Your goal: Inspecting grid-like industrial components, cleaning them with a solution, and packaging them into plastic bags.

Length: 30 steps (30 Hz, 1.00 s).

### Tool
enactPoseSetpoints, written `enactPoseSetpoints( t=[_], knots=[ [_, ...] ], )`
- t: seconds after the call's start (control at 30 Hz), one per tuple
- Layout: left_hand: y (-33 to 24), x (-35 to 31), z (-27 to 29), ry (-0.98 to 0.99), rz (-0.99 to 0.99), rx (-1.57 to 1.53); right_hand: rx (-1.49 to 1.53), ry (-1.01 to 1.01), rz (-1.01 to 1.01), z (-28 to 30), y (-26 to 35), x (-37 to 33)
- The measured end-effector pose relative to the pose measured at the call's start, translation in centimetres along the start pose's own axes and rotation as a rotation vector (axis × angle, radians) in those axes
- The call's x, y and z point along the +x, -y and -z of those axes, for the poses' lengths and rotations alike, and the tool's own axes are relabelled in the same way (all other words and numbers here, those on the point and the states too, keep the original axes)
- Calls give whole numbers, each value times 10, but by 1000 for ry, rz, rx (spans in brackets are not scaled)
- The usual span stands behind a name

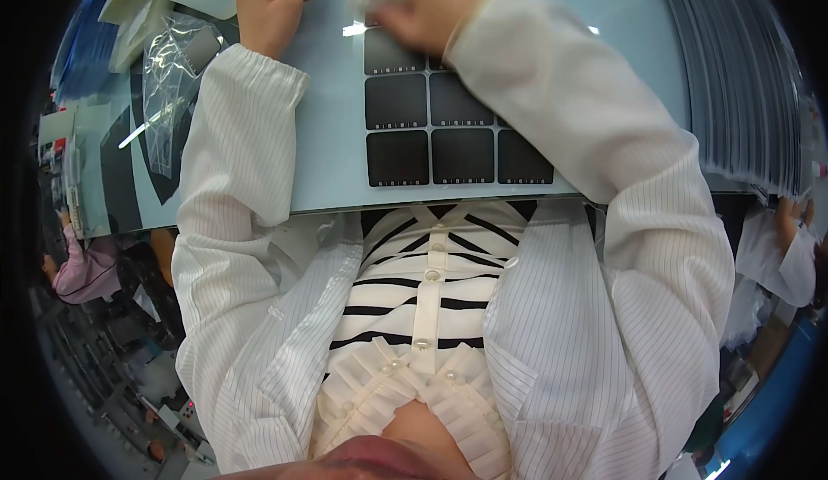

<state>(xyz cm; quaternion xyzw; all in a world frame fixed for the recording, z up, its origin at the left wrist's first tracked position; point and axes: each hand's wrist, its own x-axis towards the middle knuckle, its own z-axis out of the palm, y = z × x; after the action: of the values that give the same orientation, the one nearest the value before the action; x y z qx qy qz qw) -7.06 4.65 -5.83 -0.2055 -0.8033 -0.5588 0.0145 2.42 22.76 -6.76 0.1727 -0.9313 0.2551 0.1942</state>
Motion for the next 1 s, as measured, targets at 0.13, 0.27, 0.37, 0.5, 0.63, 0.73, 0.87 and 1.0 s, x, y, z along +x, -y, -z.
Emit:
enactPoseSetpoints(
  t=[0.13,0.27,0.37,0.5,0.63,0.73,0.87,1.0],
  knots=[
    [3,2,3,8,-45,-29,183,175,330,7,35,-21],
    [-8,9,-2,25,-59,20,-91,-138,-191,30,-24,-8],
    [0,7,7,-9,-24,58,148,-39,126,2,13,-39],
    [11,14,15,-10,-50,48,138,233,323,18,65,-60],
    [9,27,-2,2,-69,41,-188,-270,-272,50,-5,-32],
    [28,37,12,-8,-76,36,44,-91,37,19,41,-46],
    [48,45,34,-33,-65,58,117,147,245,23,66,-31],
    [47,57,27,-27,-73,86,1,-143,-311,29,-14,-7]
  ],
)
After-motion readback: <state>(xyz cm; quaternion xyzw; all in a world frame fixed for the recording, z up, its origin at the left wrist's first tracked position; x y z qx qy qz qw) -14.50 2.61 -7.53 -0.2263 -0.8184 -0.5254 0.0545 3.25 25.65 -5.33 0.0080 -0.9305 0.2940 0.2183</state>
